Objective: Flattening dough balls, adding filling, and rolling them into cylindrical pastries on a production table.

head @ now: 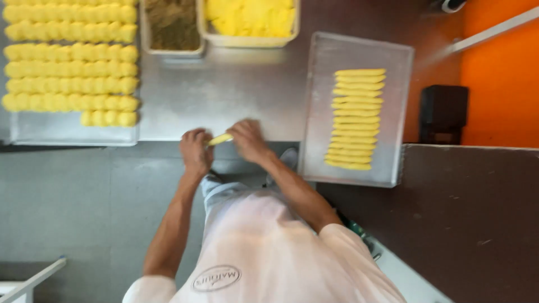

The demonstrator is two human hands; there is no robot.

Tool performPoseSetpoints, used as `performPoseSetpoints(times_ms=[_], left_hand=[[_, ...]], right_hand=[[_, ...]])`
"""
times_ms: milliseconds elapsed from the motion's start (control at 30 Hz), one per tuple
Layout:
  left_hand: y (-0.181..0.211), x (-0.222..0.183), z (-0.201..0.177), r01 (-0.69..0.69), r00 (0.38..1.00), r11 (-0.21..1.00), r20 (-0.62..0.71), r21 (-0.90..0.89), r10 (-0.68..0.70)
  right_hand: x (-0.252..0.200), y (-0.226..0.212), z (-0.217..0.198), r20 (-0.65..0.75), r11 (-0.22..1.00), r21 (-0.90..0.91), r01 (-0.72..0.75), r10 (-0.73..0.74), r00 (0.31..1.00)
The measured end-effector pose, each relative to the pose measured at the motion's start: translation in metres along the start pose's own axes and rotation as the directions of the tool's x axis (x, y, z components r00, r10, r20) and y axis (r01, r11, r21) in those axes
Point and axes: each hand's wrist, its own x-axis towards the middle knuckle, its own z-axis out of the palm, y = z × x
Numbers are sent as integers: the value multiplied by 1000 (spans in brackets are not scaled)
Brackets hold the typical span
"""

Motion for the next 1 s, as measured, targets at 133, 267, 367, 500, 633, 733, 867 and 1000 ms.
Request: performPoseSetpoints(times_ms=[133,267,367,500,633,733,867,1000], left_hand=[[68,24,-25,252,930,952,317,-176,-187],[172,89,-11,411,858,780,490,-473,-155],[225,158,56,206,935,741,351,-640,43],[280,232,153,94,936,821,330,-562,119],[295,251,179,89,937,822,326,-563,123],[294,254,189,133,890,891,449,-435,86],[295,250,189,24,885,959,452,-281,111],[294,251,122,-70,845,980,511,-185,157]], right_hand=[[-16,28,-60,104,955,176,-237,222,970],[-57,117,-129,90,697,571,-433,471,878],[-76,211,-186,-9,714,509,-480,563,827],[-80,274,-257,-79,651,351,-673,737,671],[-99,347,-252,-48,616,235,-752,780,624],[-106,369,-246,39,640,135,-756,759,650],[-92,338,-266,126,666,-196,-720,745,655],[-83,328,-269,25,692,-179,-700,714,700]])
